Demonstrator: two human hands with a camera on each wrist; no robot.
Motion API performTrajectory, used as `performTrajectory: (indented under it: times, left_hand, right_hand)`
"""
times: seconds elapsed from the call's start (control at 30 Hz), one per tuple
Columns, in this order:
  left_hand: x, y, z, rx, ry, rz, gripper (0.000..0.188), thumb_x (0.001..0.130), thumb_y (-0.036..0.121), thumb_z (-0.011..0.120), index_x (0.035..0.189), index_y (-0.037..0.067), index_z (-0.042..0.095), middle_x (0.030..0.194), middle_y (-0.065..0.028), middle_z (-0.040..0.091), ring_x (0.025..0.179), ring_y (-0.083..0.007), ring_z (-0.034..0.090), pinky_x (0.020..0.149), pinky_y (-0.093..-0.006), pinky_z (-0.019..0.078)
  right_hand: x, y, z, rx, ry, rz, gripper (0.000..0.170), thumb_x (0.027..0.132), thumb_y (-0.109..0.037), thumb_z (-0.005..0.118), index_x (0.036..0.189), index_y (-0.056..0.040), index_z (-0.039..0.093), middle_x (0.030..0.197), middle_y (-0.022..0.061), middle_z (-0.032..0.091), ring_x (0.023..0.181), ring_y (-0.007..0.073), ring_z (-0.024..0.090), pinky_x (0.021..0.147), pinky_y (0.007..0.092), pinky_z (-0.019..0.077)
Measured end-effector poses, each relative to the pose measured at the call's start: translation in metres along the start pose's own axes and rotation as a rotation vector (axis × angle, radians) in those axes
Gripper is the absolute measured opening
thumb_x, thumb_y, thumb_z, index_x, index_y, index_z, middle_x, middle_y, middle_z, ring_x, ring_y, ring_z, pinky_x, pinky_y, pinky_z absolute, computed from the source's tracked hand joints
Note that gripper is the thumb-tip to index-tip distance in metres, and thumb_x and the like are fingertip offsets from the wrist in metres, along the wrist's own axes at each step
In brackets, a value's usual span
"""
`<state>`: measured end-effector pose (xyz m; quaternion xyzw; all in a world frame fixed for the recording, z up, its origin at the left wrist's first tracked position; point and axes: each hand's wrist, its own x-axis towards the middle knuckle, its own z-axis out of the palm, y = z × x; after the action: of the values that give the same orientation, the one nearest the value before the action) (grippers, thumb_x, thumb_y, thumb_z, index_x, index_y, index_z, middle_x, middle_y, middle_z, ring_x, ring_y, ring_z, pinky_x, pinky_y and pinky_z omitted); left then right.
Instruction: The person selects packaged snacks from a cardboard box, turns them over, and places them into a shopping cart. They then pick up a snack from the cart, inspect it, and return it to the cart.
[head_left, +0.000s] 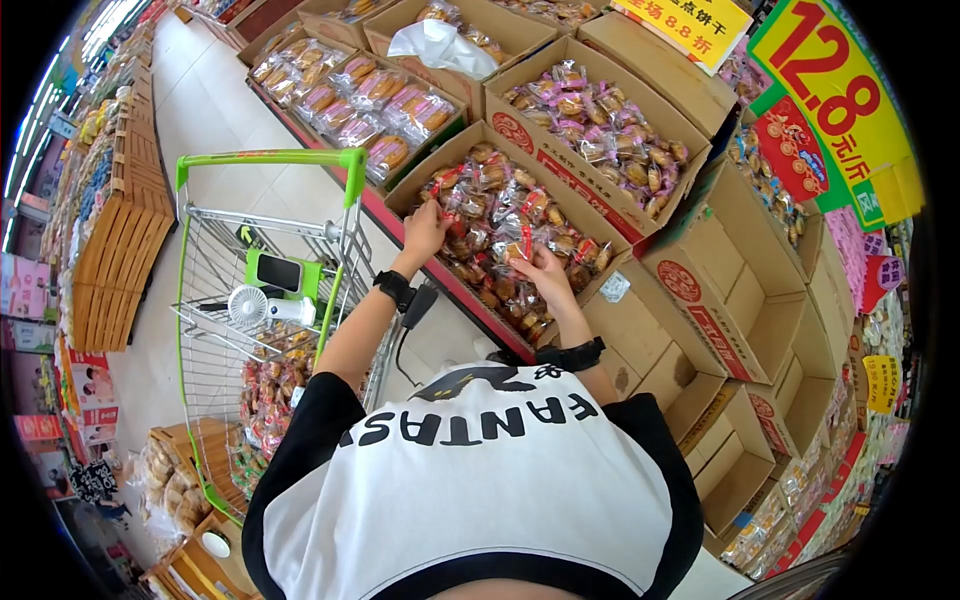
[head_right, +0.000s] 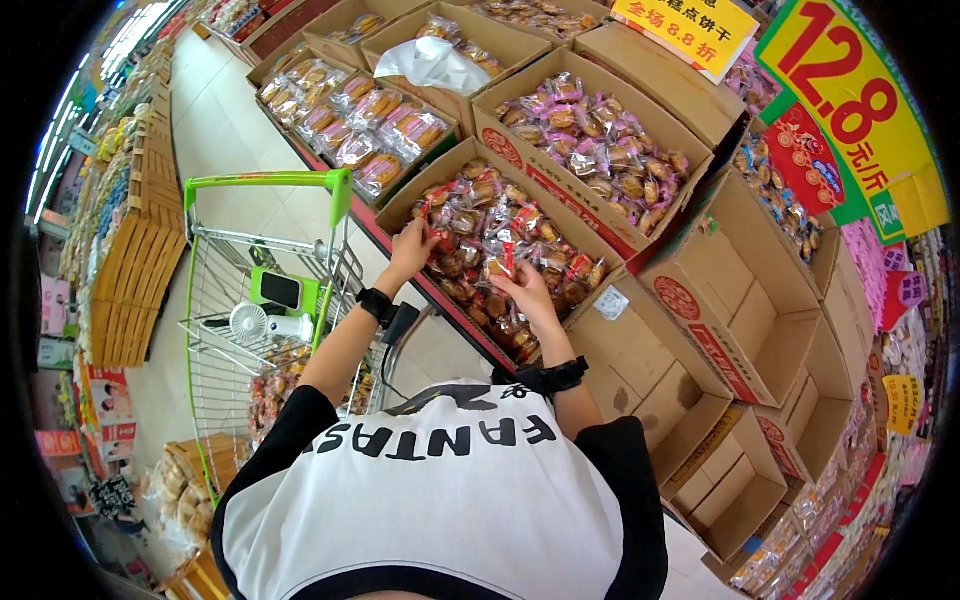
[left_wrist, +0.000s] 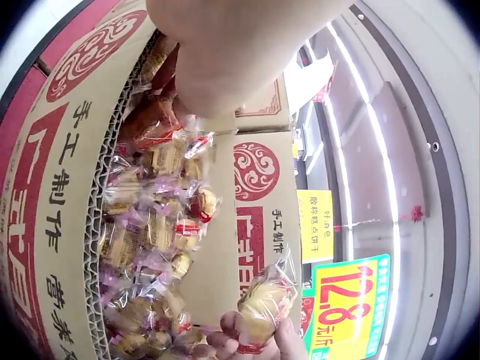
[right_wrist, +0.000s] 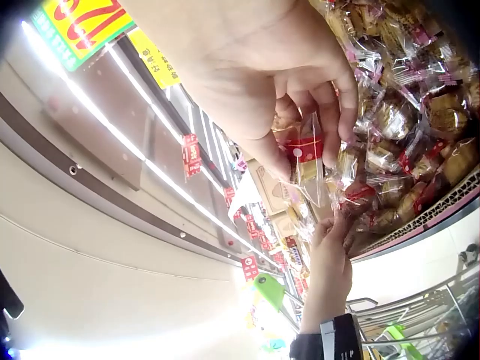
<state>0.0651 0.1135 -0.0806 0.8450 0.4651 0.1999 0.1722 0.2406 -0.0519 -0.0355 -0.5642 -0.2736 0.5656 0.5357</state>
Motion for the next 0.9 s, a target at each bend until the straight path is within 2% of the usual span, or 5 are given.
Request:
performTrajectory:
  times: [0.27, 0.37, 0.43, 0.6, 0.9]
  left_hand:
    - [0.002, -0.001, -0.009, -0.386, -0.087, -0.140, 0.015, 0.078, 0.013, 0.050, 0.080, 0.003, 0.039, 0.073, -0.0194, 0.050, 0.069, -0.0389, 0.049, 0.059, -0.0418, 0.0373]
    - [0.002, 0.003, -0.013, -0.519, -0.037, -0.179, 0.012, 0.082, 0.012, 0.047, 0.080, 0.003, 0.039, 0.071, -0.0156, 0.051, 0.065, -0.0324, 0.053, 0.060, -0.0373, 0.0425]
    - [-0.004, 0.031, -0.039, -1.188, -0.162, -0.409, 0.010, 0.085, 0.012, 0.042, 0.080, 0.004, 0.041, 0.071, -0.0050, 0.047, 0.066, -0.0131, 0.052, 0.063, -0.0259, 0.0487]
    - [-0.024, 0.059, -0.072, -1.290, -0.182, -0.353, 0.011, 0.086, 0.013, 0.042, 0.080, 0.004, 0.040, 0.075, -0.0057, 0.048, 0.068, -0.0130, 0.052, 0.066, -0.0278, 0.0503]
    - [-0.065, 0.062, -0.091, -1.404, -0.086, -0.320, 0.011, 0.086, 0.013, 0.043, 0.079, 0.005, 0.041, 0.076, -0.0034, 0.048, 0.073, -0.0110, 0.053, 0.067, -0.0269, 0.0495]
  right_hand:
    - [0.000, 0.003, -0.002, 0.013, 0.000, 0.026, 0.030, 0.077, -0.016, 0.058, 0.101, -0.0029, 0.046, 0.092, 0.0054, 0.056, 0.080, 0.0110, 0.054, 0.071, 0.0232, 0.0427]
    - [0.000, 0.005, -0.002, 0.014, 0.028, 0.023, 0.031, 0.077, -0.017, 0.058, 0.102, -0.0025, 0.045, 0.094, 0.0052, 0.055, 0.083, 0.0106, 0.053, 0.071, 0.0231, 0.0424]
    - [-0.002, 0.004, -0.001, 0.011, 0.045, 0.009, 0.033, 0.077, -0.016, 0.058, 0.103, -0.0013, 0.046, 0.093, 0.0063, 0.055, 0.083, 0.0112, 0.053, 0.071, 0.0233, 0.0424]
    - [-0.008, -0.007, 0.005, 0.009, 0.042, -0.019, 0.037, 0.077, -0.015, 0.057, 0.108, 0.0001, 0.044, 0.097, 0.0083, 0.054, 0.085, 0.0121, 0.052, 0.072, 0.0240, 0.0418]
    - [-0.007, -0.005, 0.012, 0.153, -0.038, 0.061, 0.063, 0.079, -0.013, 0.053, 0.129, -0.0028, 0.016, 0.096, 0.0082, 0.052, 0.080, 0.0137, 0.052, 0.067, 0.0243, 0.0450]
